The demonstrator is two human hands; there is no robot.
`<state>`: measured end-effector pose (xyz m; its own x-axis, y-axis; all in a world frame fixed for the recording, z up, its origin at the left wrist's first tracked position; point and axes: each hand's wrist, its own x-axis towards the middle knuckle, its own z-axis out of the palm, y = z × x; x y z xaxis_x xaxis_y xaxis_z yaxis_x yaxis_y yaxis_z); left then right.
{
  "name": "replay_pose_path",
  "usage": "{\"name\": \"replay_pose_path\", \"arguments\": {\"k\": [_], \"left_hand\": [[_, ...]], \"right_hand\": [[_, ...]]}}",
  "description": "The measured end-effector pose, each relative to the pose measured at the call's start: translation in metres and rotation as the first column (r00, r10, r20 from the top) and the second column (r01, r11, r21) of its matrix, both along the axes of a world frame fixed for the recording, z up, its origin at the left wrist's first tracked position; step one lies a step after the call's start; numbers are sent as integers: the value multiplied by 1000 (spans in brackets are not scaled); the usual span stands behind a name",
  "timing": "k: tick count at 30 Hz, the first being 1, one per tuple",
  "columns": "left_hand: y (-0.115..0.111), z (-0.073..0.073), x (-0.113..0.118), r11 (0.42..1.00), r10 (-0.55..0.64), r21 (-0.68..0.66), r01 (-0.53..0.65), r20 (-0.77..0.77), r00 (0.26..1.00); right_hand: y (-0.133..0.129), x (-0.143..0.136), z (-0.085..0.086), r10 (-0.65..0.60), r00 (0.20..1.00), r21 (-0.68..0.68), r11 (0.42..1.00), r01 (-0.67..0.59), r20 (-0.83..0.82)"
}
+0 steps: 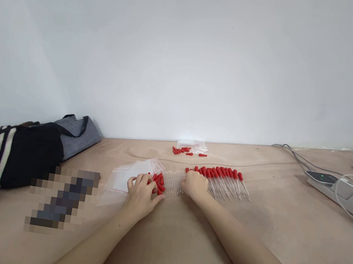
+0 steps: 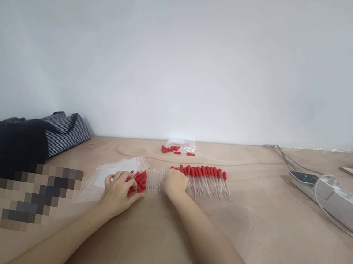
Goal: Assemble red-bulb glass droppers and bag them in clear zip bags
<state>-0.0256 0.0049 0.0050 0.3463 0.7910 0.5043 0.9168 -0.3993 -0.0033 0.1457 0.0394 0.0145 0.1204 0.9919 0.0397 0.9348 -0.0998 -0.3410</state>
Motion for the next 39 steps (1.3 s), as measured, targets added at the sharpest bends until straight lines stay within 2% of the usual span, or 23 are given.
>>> {"name": "replay_pose_path", "arguments": {"k": [6,10,12,14,16,18,20,23,27,30,33,39], "left_hand": [[-2,0,3,999,21,28,-20,-21,1000],[-6,9,4,996,47,81,-47,3,999],[-10,13,5,994,21,102,-26,47,999],[-14,15,8,994,-72,92,63,98,993],[-18,13,13,979,-204,40,201,136,969],[-22,8,19,948,-304,-39,315,169,937],[-25,3,24,920,-344,-117,373,212,915],[-27,-3,30,892,-336,-212,400,283,898],[-27,-7,36,864,-292,-305,401,346,892],[-25,-9,38,855,-261,-337,395,379,888],[-23,-12,39,868,-241,-302,395,438,866],[-21,-15,39,879,-189,-287,381,523,831]], "right_hand": [[10,0,2,-22,999,-51,998,20,-25],[11,2,3,-22,999,-35,999,20,-49],[8,4,5,-14,998,-7,1000,14,-62],[2,10,7,8,997,35,999,-5,-76],[-6,21,8,54,995,82,996,-47,-89],[-17,36,5,148,983,160,979,-130,-110],[-29,53,-2,304,942,303,919,-252,-139],[-47,76,-15,445,875,414,844,-340,-188],[-65,89,-26,550,806,442,792,-421,-217],[-72,85,-28,570,784,427,790,-439,-248],[-76,75,-29,550,774,425,810,-404,-312],[-81,65,-31,572,749,427,800,-421,-334]]}}
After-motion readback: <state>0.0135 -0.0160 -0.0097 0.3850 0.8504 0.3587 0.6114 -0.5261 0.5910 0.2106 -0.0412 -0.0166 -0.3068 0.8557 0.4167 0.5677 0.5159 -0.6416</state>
